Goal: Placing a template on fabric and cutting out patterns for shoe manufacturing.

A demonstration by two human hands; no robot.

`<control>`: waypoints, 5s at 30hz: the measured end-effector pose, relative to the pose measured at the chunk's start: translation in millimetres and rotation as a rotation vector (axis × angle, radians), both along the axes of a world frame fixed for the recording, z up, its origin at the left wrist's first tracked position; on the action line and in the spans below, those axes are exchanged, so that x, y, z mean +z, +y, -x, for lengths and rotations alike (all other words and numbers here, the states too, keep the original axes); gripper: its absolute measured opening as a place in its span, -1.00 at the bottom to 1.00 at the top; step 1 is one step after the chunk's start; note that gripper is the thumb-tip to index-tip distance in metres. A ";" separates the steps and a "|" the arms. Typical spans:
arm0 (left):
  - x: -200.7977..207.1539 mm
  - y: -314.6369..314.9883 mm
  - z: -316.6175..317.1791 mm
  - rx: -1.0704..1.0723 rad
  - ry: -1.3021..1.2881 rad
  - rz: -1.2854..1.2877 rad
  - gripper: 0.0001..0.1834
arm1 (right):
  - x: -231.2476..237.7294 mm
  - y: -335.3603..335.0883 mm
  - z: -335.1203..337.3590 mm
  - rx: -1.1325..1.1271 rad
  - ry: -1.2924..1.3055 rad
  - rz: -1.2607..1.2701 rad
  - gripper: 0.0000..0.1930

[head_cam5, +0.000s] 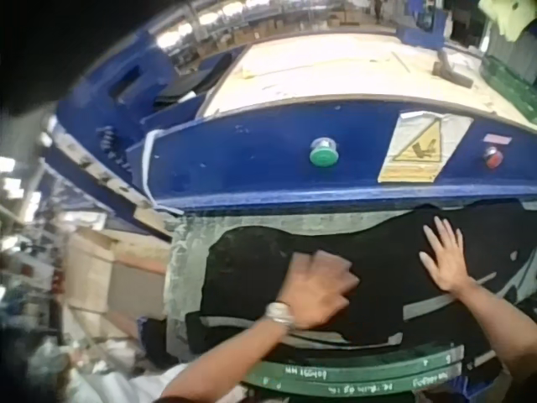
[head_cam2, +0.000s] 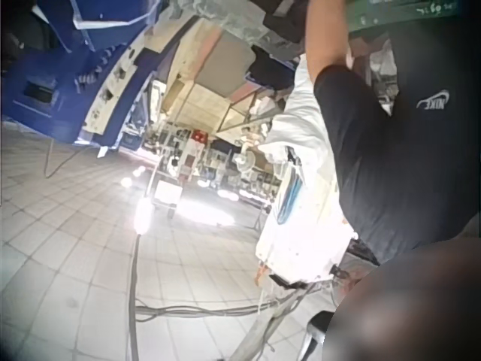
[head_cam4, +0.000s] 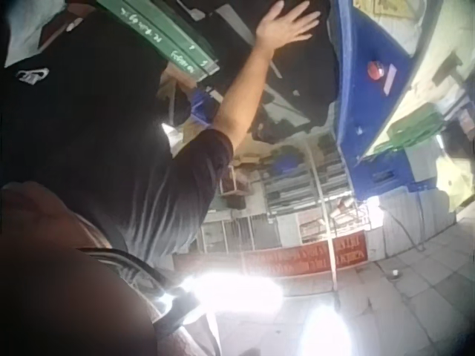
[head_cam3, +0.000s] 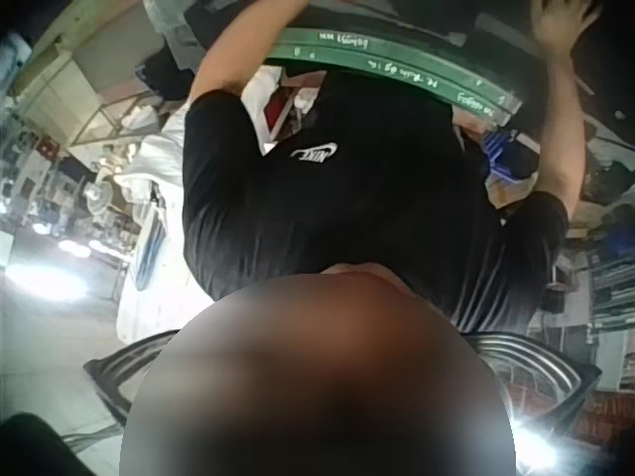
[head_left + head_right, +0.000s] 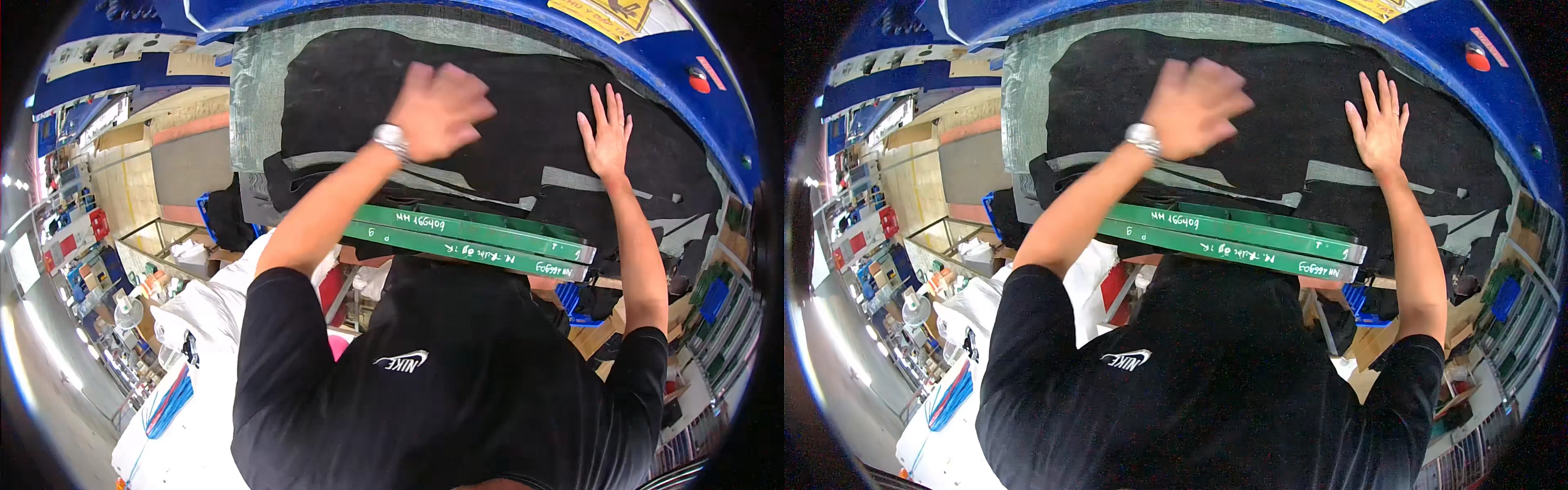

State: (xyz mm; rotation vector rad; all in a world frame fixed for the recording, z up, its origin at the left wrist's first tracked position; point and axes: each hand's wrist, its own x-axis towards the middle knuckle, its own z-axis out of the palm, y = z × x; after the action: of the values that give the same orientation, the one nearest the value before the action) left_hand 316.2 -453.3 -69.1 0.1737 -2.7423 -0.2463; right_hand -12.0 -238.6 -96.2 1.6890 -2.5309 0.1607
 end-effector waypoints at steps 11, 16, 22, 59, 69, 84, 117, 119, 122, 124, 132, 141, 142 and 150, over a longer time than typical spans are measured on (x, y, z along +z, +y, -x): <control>54.1 15.3 -17.5 0.204 -0.457 -0.108 -0.48 | -3.7 -4.9 -2.3 0.031 0.015 0.074 -0.37; 2.7 -23.5 -63.3 0.211 -0.223 0.028 -0.56 | -6.7 1.5 4.8 0.020 -0.015 0.063 -0.37; -8.3 -113.5 -209.9 1.336 -0.702 0.234 -0.47 | 39.9 -8.0 -18.8 0.079 -0.242 -0.028 -0.49; -3.4 -27.4 -180.8 0.638 0.094 -0.462 -0.45 | 43.4 -21.6 -123.1 0.673 -0.114 0.158 -0.79; -20.0 -20.7 -167.9 0.808 -0.003 -0.252 -0.56 | 69.9 31.4 -71.4 0.288 -0.184 0.159 -0.23; -25.7 -22.0 -169.3 0.792 0.061 -0.164 -0.64 | 30.5 66.7 -27.5 0.101 -0.410 0.058 -0.36; -32.2 -2.5 -189.0 0.858 0.181 -0.347 -0.58 | 13.1 61.9 -48.0 0.062 -0.376 0.127 -0.31; -32.2 -2.0 -190.0 0.858 0.177 -0.350 -0.58 | 13.1 61.7 -47.9 0.070 -0.370 0.123 -0.32; -28.6 1.3 -193.0 0.852 0.174 -0.374 -0.59 | 11.4 60.0 -49.1 0.067 -0.365 0.108 -0.32; -26.9 3.4 -195.3 0.845 0.180 -0.428 -0.60 | 11.8 59.9 -50.1 0.068 -0.369 0.122 -0.32; -21.3 5.8 -196.5 0.826 0.168 -0.365 -0.62 | 11.1 57.6 -49.1 0.093 -0.368 0.132 -0.31; 50.8 38.9 -144.3 0.732 0.107 -0.220 -0.61 | 33.3 74.3 -56.5 0.028 -0.544 0.151 -0.26; 65.3 47.3 -136.0 0.581 0.016 -0.351 -0.64 | 36.5 84.3 -59.3 0.013 -0.558 0.228 -0.28; 80.5 132.7 -70.8 -0.233 -0.571 -1.067 -0.73 | 74.1 162.3 -84.2 -0.190 -0.513 0.361 -0.55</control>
State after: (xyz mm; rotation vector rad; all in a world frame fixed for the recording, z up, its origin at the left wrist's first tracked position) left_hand 387.0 -320.6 11.4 0.2175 -2.8139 -1.9586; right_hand 72.2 -76.4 -22.0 1.3902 -2.7459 1.0854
